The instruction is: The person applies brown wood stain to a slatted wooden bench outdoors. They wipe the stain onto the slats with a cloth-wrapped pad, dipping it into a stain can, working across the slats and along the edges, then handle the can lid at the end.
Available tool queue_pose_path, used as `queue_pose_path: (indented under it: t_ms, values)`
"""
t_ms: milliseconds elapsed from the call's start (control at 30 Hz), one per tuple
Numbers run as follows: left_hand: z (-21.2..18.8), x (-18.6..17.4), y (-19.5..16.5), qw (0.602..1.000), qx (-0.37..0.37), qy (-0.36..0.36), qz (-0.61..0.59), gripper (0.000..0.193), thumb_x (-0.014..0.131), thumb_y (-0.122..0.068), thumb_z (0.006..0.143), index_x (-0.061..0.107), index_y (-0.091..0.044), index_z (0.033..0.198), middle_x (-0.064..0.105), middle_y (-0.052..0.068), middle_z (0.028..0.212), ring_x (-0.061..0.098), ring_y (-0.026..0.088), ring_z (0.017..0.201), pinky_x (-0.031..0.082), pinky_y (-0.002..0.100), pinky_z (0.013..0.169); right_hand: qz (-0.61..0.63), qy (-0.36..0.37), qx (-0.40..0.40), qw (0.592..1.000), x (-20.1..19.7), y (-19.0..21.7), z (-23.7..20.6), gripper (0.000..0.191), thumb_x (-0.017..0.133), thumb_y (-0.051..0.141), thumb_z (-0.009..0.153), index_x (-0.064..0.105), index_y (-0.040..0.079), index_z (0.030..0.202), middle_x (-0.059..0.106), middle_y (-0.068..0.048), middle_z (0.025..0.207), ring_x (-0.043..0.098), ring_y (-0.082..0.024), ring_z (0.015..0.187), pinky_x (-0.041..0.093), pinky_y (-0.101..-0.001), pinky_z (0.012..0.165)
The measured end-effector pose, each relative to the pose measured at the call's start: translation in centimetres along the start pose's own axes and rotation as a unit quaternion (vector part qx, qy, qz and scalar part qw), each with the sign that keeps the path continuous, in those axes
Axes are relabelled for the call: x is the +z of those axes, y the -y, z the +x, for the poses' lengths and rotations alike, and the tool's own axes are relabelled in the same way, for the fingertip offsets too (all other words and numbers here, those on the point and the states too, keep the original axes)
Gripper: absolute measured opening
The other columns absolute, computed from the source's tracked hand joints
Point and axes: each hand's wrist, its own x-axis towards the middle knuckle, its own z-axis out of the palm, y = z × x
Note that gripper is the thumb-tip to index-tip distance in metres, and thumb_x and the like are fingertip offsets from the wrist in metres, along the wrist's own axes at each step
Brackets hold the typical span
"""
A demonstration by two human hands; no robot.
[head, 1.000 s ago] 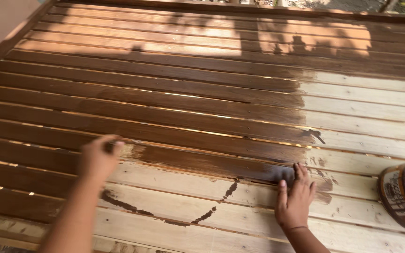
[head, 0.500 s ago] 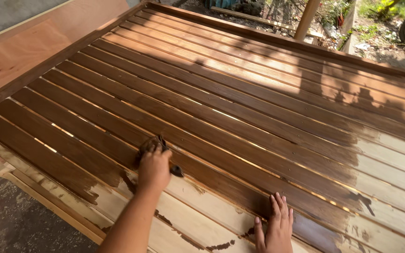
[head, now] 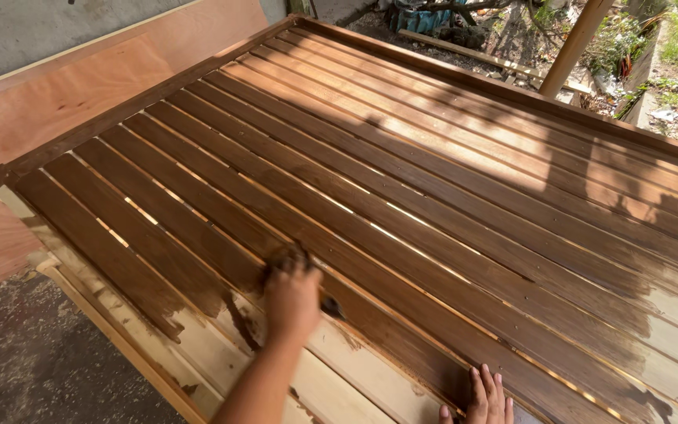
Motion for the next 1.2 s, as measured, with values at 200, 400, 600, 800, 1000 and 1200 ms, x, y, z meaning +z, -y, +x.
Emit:
queue_pose_path:
  t_ms: [200,400,600,800,1000,1200]
  values:
    - [2.9,-1.0,0.4,0.978,-0.156,0.062,-0.121,0.053,0.081,-0.01,0.082,0.063,-0.013,0.132,0.056,0.016,0.142,0.057,0.034,0.128,0.051,0.041,0.109,-0.009,0.026,-0.021,0.999,0.2,-0.9,0.4,0.09,0.055,0.069,0.079,0.045,0.012,0.147,0.048,-0.013,0.152,0.041,-0.036,0.145,0.024,-0.0634,0.119]
    - [-7.8,3.4,-8.0,0.977,0.171,-0.08,-0.095,0.018,0.064,-0.009,0.088,0.071,-0.005,0.103,0.059,0.029,0.136,0.052,0.048,0.131,0.042,0.064,0.109,0.001,0.013,-0.025,1.0,0.3,-0.7,0.6,0.092,0.056,0.071,0.077,0.045,0.013,0.148,0.048,-0.013,0.152,0.04,-0.037,0.146,0.026,-0.0638,0.118]
    - [1.5,0.0,1.6,0.999,-0.033,-0.015,-0.011,0.035,0.069,-0.001,0.089,0.068,-0.013,0.122,0.064,0.014,0.135,0.06,0.039,0.121,0.053,0.045,0.101,0.003,0.01,-0.023,1.0,0.5,-0.9,-0.1,0.089,0.057,0.067,0.079,0.045,0.012,0.148,0.049,-0.014,0.151,0.041,-0.038,0.145,0.027,-0.0632,0.119]
    - [6.7,-2.2,5.8,0.987,-0.131,-0.02,-0.095,0.048,0.08,-0.012,0.085,0.067,-0.017,0.13,0.066,0.01,0.137,0.061,0.031,0.128,0.049,0.041,0.114,0.018,0.003,0.007,1.0,0.0,-0.2,-1.2,0.082,0.063,0.05,0.079,0.046,0.011,0.148,0.05,-0.015,0.151,0.042,-0.037,0.146,0.028,-0.062,0.12]
    - [-3.4,0.9,-4.9,0.999,0.014,0.049,-0.01,0.038,0.079,-0.004,0.079,0.068,-0.012,0.114,0.058,0.017,0.141,0.058,0.036,0.121,0.045,0.046,0.111,0.079,0.036,0.011,0.996,-1.4,-0.4,-1.5,0.08,0.067,0.035,0.079,0.042,0.002,0.148,0.044,-0.021,0.153,0.037,-0.044,0.146,0.025,-0.061,0.118]
    - [-11.7,2.9,-12.3,0.89,0.369,-0.046,-0.265,0.033,0.077,-0.006,0.08,0.072,-0.009,0.112,0.073,0.015,0.119,0.065,0.034,0.121,0.041,0.054,0.112,0.199,-0.019,0.044,0.979,-2.8,-0.3,-1.9,0.07,0.057,0.025,0.09,0.037,0.0,0.153,0.04,-0.024,0.158,0.032,-0.045,0.151,0.024,-0.0534,0.124]
